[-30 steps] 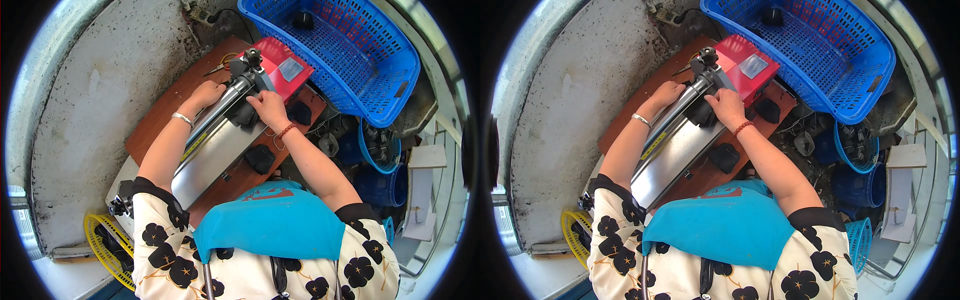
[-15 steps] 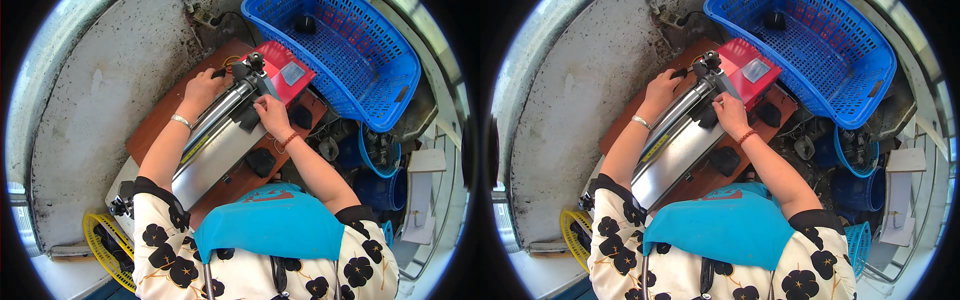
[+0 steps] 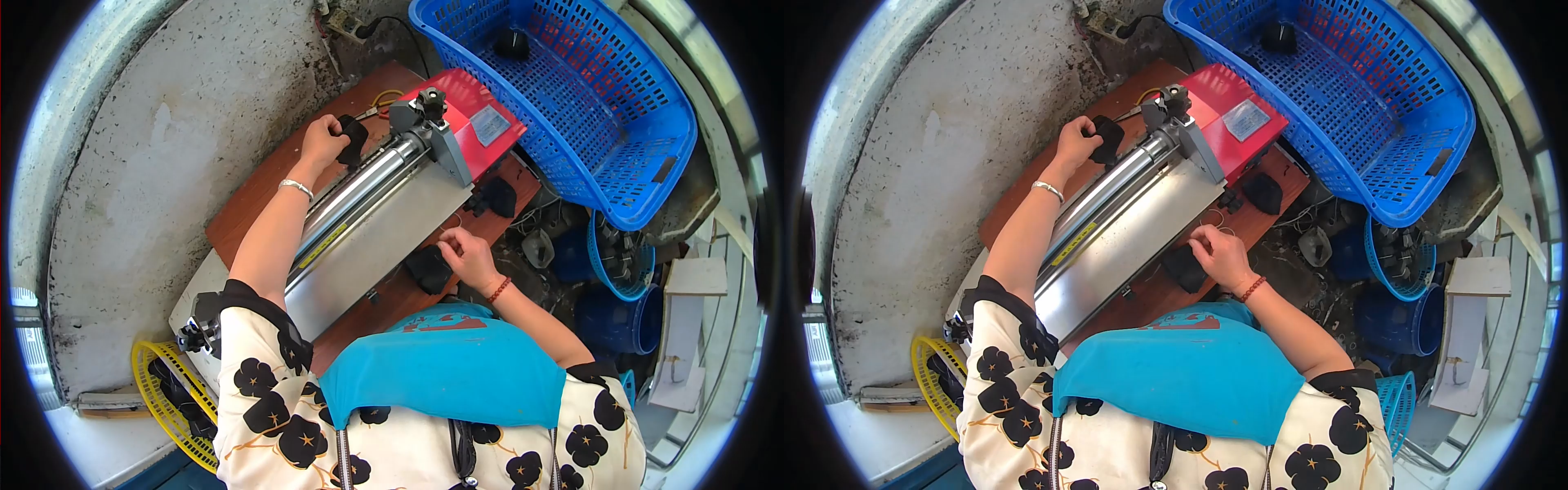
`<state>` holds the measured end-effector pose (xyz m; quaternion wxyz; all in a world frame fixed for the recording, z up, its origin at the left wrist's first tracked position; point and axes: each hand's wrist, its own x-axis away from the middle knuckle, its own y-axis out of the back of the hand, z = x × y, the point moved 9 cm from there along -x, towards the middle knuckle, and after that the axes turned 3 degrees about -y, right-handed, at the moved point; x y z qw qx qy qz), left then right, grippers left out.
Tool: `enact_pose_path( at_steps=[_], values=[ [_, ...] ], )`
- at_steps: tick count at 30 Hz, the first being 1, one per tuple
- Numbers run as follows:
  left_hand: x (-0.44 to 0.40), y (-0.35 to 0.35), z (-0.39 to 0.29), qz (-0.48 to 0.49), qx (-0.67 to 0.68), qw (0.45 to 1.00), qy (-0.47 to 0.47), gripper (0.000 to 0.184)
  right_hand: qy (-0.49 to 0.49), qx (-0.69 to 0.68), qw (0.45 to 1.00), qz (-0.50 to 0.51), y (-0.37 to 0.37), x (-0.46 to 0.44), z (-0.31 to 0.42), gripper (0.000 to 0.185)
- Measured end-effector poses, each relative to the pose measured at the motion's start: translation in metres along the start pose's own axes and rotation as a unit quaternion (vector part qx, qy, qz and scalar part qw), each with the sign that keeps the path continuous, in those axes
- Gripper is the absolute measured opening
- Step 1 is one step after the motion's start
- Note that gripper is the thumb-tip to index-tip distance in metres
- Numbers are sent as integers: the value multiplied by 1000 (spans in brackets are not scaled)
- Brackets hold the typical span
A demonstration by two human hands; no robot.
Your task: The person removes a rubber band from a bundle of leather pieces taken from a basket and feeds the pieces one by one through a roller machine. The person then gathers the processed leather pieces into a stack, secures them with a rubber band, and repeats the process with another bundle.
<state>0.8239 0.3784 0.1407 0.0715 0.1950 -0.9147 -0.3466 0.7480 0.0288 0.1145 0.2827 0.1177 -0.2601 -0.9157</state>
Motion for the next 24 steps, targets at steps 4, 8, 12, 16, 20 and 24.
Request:
enact_pose_path(
  at_steps=[4, 8, 12, 16, 20, 24],
  values=[
    [-7, 25, 23, -119, 30, 992, -23, 27, -59, 193, 979, 25, -25, 23, -46, 39],
    [-12, 43, 39, -88, -34, 995, -19, 41, -116, 214, 963, 112, -43, 30, -65, 50],
    [-5, 62, 54, -135, -161, 978, -12, 38, -79, 207, 972, 78, -43, 28, -53, 47],
    [-10, 12, 116, -4, -296, 955, -16, 40, -44, 146, 987, 45, -43, 33, -55, 43],
    [1, -42, 182, 324, -277, 897, 120, 44, -114, -121, 984, 57, -42, 33, -62, 34],
    [-21, -24, 183, 222, -203, 952, 49, 42, -156, -257, 953, 46, -9, 26, -33, 30]
  ],
)
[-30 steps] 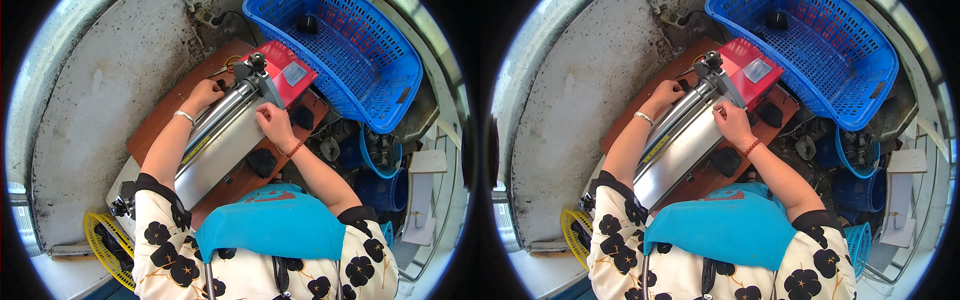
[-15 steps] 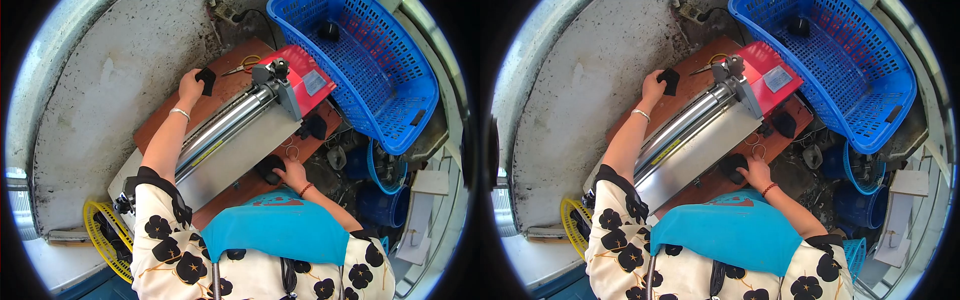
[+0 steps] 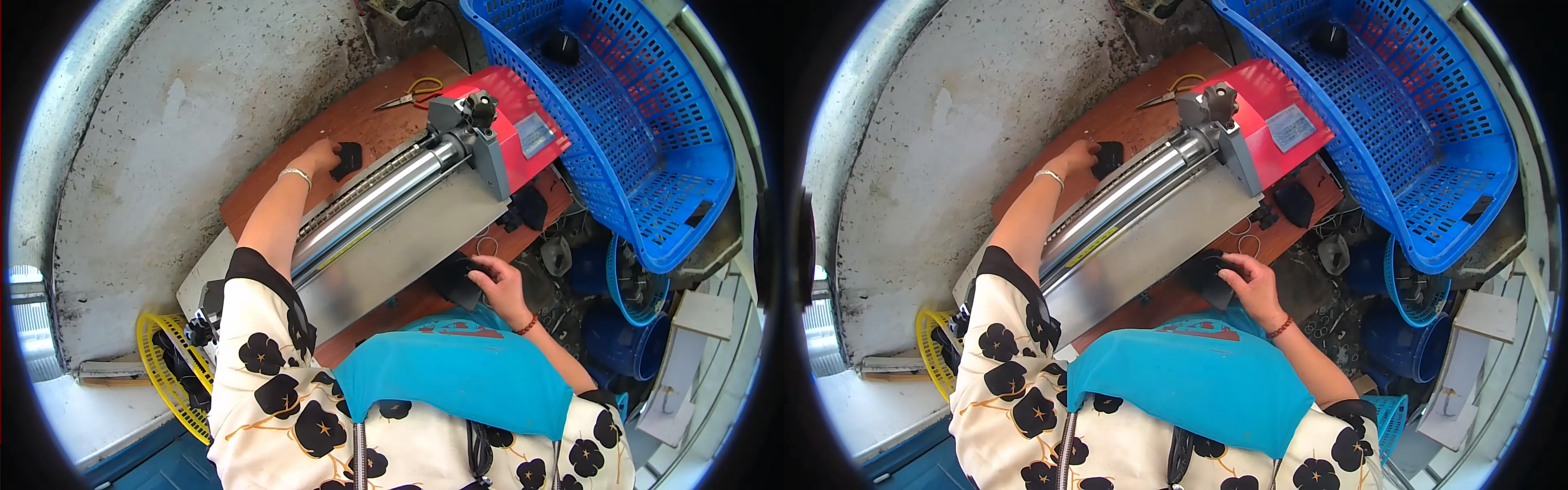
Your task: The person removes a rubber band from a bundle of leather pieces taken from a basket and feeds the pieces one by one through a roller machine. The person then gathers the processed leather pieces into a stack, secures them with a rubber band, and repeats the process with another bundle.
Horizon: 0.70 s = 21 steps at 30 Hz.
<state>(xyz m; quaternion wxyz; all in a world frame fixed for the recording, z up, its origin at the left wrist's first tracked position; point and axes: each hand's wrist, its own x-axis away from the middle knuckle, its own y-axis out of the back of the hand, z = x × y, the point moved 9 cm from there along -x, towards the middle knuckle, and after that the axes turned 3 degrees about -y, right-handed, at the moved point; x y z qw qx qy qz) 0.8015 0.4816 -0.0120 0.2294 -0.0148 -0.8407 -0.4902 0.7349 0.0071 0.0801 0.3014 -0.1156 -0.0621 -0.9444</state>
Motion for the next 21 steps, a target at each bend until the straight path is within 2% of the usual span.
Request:
enact_pose_path(
  at_steps=[1, 3, 4, 6, 8, 10, 11, 13, 14, 17, 19, 21],
  values=[
    [1, 1, -2, 5, 1, 1000, -3, 42, -23, -46, 999, -7, 5, -1, 8, 25],
    [21, 30, -39, -34, -17, 999, -14, 43, 39, -25, 999, -24, 11, -9, 38, 24],
    [22, 28, -50, -25, -16, 999, -23, 43, 38, -21, 999, -25, 10, -14, 52, 23],
    [26, 41, -74, -86, 92, 989, -80, 42, 23, -15, 999, -33, 7, -35, 64, 22],
    [48, 55, -122, -87, 90, 987, -101, 42, 9, -15, 999, -43, 7, -54, 73, 22],
    [70, 64, -161, -93, 94, 983, -129, 41, -155, -20, 987, 31, -6, -57, 66, 34],
    [79, 69, -173, -94, 94, 983, -129, 41, -154, -19, 987, 31, -7, -55, 67, 34],
    [89, 62, -184, -29, 177, 978, -107, 38, -43, -39, 996, 67, -16, -53, 85, 45],
    [92, 62, -185, -30, 178, 978, -107, 38, -42, -42, 994, 87, -19, -51, 83, 52],
    [96, 58, -191, -29, 188, 972, -138, 38, -51, -15, 997, 61, -15, -49, 78, 47],
    [98, 62, -199, -68, 157, 964, -202, 37, -56, -13, 997, 60, -14, -49, 79, 43],
    [103, 60, -204, -56, 176, 964, -192, 37, -62, -12, 996, 59, -13, -49, 79, 40]
  ],
)
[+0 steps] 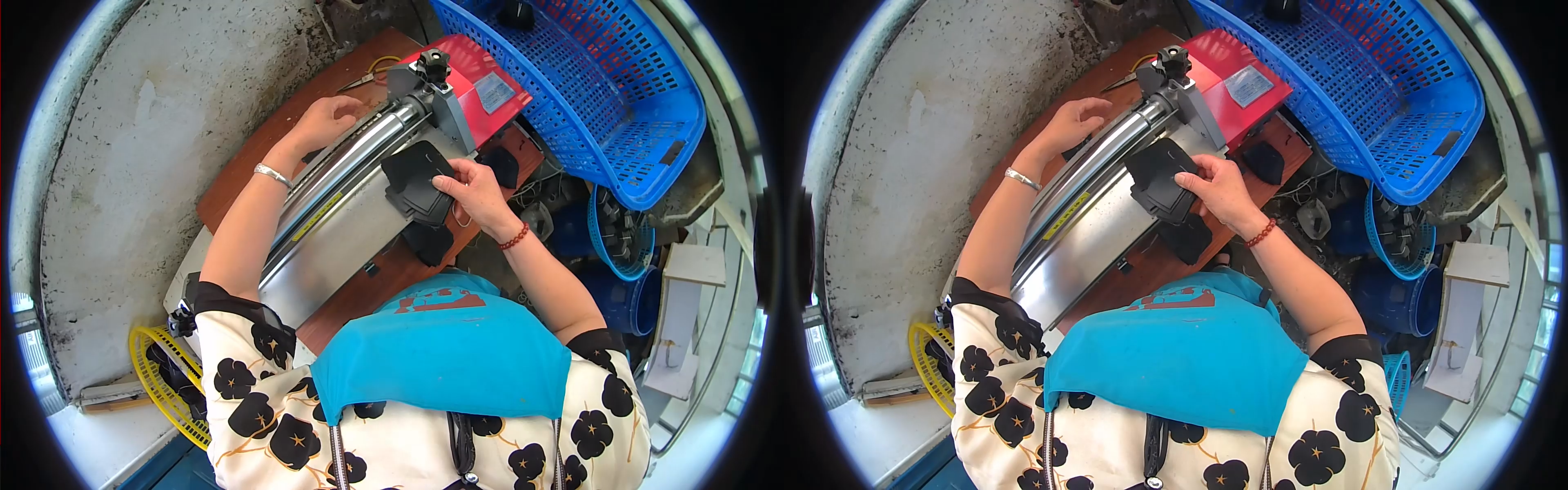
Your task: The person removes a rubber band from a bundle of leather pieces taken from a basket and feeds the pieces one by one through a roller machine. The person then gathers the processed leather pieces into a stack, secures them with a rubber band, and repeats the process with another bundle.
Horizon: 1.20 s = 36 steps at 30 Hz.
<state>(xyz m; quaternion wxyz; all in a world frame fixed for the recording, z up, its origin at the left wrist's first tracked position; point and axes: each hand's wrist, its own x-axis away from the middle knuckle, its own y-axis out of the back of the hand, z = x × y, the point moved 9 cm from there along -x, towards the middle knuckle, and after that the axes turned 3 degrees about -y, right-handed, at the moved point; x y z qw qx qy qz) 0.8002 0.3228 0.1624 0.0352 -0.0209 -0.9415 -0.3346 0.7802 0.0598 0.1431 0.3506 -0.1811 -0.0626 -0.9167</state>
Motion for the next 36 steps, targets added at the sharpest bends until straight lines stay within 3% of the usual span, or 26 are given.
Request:
enact_pose_path(
  at_steps=[3, 4, 5, 9, 11, 17, 22, 23, 24, 27, 28, 30, 32, 34, 35, 36],
  values=[
    [4, -6, -11, 3, 25, 1000, -3, 38, -19, 39, 999, -28, 8, -4, -5, 28],
    [5, -7, -17, -1, 31, 999, -17, 39, 19, 67, 997, -37, 10, -9, -7, 24],
    [4, -9, -17, -2, 30, 999, -18, 39, 59, 95, 993, -45, 12, -12, -6, 24],
    [2, -19, -21, 17, 79, 997, -11, 37, 65, 112, 991, -27, 15, -24, -3, 33],
    [4, -18, -26, -3, 74, 997, 1, 33, -46, 283, 958, -8, 20, -30, -7, 39],
    [-8, -33, -8, 11, 10, 1000, 28, 45, -79, 358, 929, 41, 7, -49, 18, 41],
    [-15, -35, -2, -5, -35, 999, 41, 52, -43, 342, 938, 20, 6, -66, 29, 38],
    [-15, -33, -6, -4, -6, 999, 45, 41, -54, 299, 952, 30, 5, -62, 24, 36],
    [-16, -31, -4, -5, -5, 999, 45, 41, -66, 256, 964, 41, 4, -58, 19, 34],
    [-21, -14, 11, -73, -4, 995, 63, 14, -46, 234, 971, 23, 9, -50, 12, 32],
    [-22, -15, 15, -72, -3, 995, 62, 14, -30, 229, 973, 4, 13, -49, 12, 33],
    [-6, 18, -25, -243, -70, 967, -41, 22, 7, 270, 962, -28, 17, -49, 16, 35],
    [3, 19, -37, -199, -149, 969, -5, 32, 47, 310, 948, -56, 17, -51, 25, 38],
    [4, 0, -49, -142, -239, 952, -129, 30, 81, 399, 910, -83, 12, -55, 35, 42],
    [-4, -14, -34, -63, -225, 970, -72, 28, 82, 398, 910, -83, 8, -57, 36, 42],
    [-8, -13, -32, -63, -227, 969, -73, 28, 76, 391, 913, -91, 6, -59, 39, 42]
  ],
)
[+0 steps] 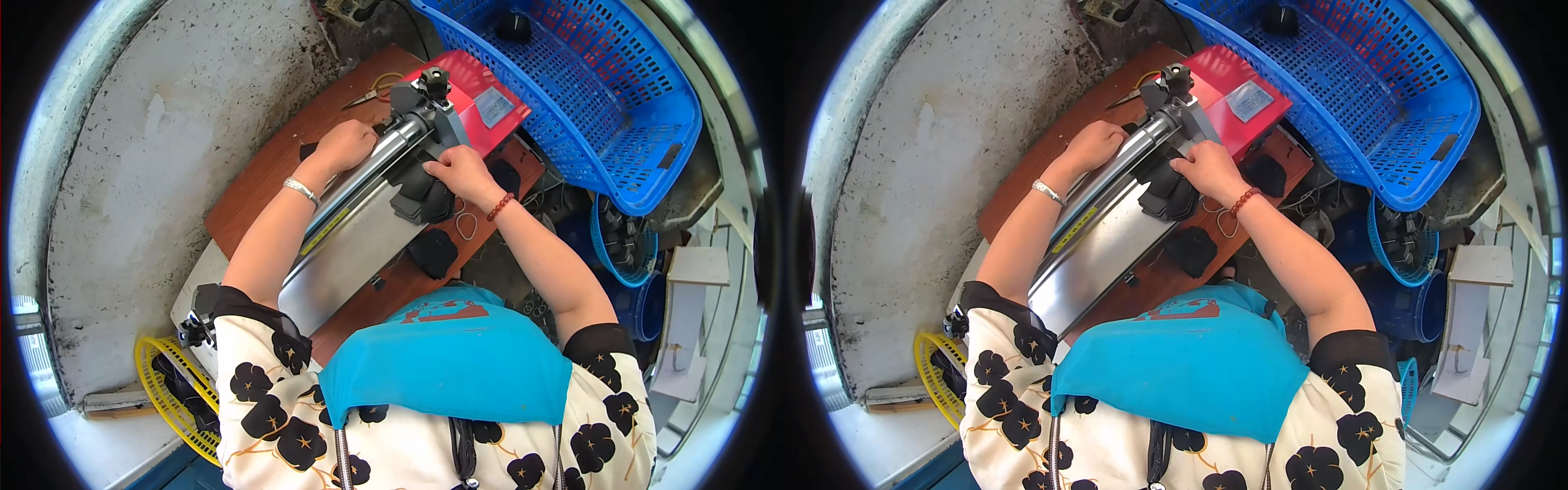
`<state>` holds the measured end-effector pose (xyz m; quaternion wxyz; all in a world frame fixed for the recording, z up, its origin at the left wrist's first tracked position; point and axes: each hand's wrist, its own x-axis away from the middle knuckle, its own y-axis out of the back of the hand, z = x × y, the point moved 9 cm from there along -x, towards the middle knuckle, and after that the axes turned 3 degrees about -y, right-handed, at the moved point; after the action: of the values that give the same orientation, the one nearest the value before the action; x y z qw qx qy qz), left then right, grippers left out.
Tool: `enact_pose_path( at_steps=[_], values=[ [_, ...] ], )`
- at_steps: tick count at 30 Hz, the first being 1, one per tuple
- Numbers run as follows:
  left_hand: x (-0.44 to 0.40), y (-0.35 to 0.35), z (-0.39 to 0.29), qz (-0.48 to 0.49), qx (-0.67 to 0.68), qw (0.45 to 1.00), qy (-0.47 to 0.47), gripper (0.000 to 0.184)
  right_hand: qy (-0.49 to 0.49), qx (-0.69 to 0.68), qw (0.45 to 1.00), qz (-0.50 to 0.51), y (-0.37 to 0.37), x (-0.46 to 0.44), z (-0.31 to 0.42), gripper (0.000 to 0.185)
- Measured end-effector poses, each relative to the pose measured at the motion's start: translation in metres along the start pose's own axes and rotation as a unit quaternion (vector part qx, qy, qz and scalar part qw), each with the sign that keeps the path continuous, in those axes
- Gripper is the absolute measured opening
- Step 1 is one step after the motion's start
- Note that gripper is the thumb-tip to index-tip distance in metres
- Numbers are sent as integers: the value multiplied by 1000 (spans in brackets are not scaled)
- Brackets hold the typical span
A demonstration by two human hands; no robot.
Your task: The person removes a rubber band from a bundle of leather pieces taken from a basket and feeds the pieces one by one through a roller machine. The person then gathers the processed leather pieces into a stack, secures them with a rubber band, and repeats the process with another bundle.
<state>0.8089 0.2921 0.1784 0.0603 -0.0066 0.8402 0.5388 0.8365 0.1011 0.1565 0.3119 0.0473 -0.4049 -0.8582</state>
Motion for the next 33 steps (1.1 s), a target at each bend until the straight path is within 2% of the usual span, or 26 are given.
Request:
enact_pose_path(
  at_steps=[2, 3, 4, 7, 8, 9, 10, 11, 12, 14, 15, 16, 18, 19, 20, 22, 23, 25, 28, 33],
  values=[
    [2, -28, 25, 129, 135, 973, 136, 32, -10, -8, 1000, -8, 0, -1, -1, 43],
    [0, -31, 27, 136, 146, 970, 139, 34, -2, -20, 1000, -19, -1, -3, -3, 41],
    [0, -32, 29, 136, 145, 970, 138, 34, 6, -32, 999, -29, -1, -3, -3, 39],
    [2, -7, 28, 9, 104, 987, 120, 25, -1, -103, 994, 27, 5, 20, 9, 34],
    [1, -8, 32, 9, 105, 987, 120, 25, -2, -102, 994, 27, 4, 21, 4, 34],
    [-1, -3, 38, -33, 110, 986, 119, 25, 10, -104, 994, 21, 1, 20, -3, 32],
    [-1, 2, 42, -74, 115, 984, 118, 26, 21, -106, 994, 15, 0, 21, -5, 31],
    [1, 9, 38, -123, 86, 983, 108, 36, 20, -105, 994, 15, 0, 23, -5, 31],
    [3, 19, 25, -122, 86, 983, 108, 36, 5, -103, 995, 5, 2, 23, -6, 30],
    [8, 39, -11, -112, 8, 993, 40, 49, -9, -102, 995, -3, 2, 22, -7, 30],
    [10, 40, -22, -133, -29, 990, -24, 50, 2, -63, 998, -18, 4, 20, -5, 30],
    [11, 35, -19, -132, -30, 990, -23, 50, 12, -24, 999, -34, 5, 19, -3, 30],
    [10, 20, -17, -70, -57, 995, -32, 40, 6, -21, 1000, -16, 6, 20, 2, 30],
    [11, 19, -14, -88, -24, 996, -14, 32, 0, -16, 1000, 1, 5, 21, 3, 30],
    [11, 20, -14, -86, -25, 996, -15, 32, -1, -18, 1000, 0, 5, 25, 4, 30],
    [10, 16, -7, -49, -15, 999, 12, 33, 93, -62, 994, -6, 7, 39, 18, 30],
    [10, 16, -7, -48, -13, 999, 12, 33, 91, -62, 994, -5, 6, 40, 14, 30],
    [11, 18, -5, -50, -3, 998, 27, 33, 56, -176, 979, 84, -10, 40, 1, 31],
    [9, 17, -4, -45, -1, 999, 28, 32, 7, -171, 983, 65, -12, 39, -12, 30],
    [11, 20, -7, -57, -11, 998, 14, 30, -15, -152, 988, 28, -3, 35, -14, 31]
  ],
)
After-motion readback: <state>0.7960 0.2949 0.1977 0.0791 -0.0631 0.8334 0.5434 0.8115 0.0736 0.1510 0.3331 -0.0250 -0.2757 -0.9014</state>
